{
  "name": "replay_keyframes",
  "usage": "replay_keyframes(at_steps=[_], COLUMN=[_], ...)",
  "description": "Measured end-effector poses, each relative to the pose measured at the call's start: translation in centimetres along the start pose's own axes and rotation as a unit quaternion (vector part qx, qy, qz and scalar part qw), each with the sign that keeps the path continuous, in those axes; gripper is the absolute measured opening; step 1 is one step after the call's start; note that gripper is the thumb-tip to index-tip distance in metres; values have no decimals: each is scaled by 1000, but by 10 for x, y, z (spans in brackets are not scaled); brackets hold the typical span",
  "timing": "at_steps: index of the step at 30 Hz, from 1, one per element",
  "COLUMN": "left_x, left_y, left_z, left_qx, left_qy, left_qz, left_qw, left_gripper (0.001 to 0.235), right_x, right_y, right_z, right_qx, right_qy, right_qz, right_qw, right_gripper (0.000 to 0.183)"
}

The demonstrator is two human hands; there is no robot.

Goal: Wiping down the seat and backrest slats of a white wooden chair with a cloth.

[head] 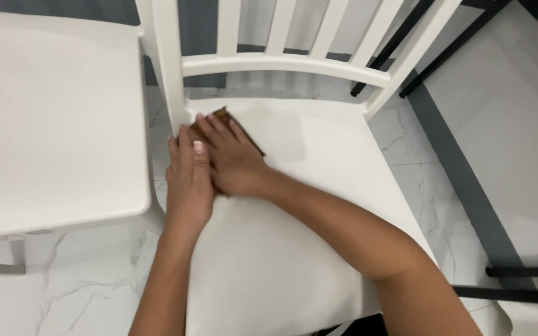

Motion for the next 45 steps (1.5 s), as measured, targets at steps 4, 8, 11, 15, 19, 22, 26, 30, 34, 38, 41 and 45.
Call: replay_keyframes(at_steps=[4,8,11,15,19,22,26,30,34,38,41,45], left_x=[8,1,1,11,11,68,72,112,92,82,78,78], left_y=[3,1,-2,1,-3,10,4,18,12,12,11,11], left_z=[-1,1,4,10,11,-36,-53,-83,-70,-69,-68,-68], left_qx=[2,8,16,52,70,82,108,77,72,73,82,91], left_qy=[-13,-2,-19,-35,-28,2,17,14,-18,-3,-22,18], left_qz=[39,44,35,26,53,104,137,73,91,90,74,49], left_qw=[999,999,999,998,996,991,985,994,993,993,994,995], left_gripper=[82,81,79,80,81,73,83,70,61,54,58,71], right_x=[-19,-37,-55,-130,-208,-223,-125,21,67,-45,-131,-176], right_y=[17,38,22,17,-11,-7,-4,2,-12,-18,-26,-31], right_z=[-59,-100,-97,-58,11,53,82,140,203,193,181,125], right_qx=[12,-12,13,-51,1,20,35,-124,-17,-83,-64,90], right_qy=[110,144,141,172,347,415,418,-13,-95,-58,112,373], right_qz=[1,-21,-26,37,22,21,46,37,-22,-101,-9,-27], right_qw=[994,989,990,983,938,910,907,992,995,990,992,923], right_gripper=[69,81,89,67,82,81,73,68,68,66,73,83])
Point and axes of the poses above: each hand's wrist, its own z-axis away from the middle knuckle, its own y-axis out of the palm, x = y × z, the point moved 2 cm from there along -z, towards the middle knuckle, and after that the axes turned 12 degrees about y, right-handed, at the moved point
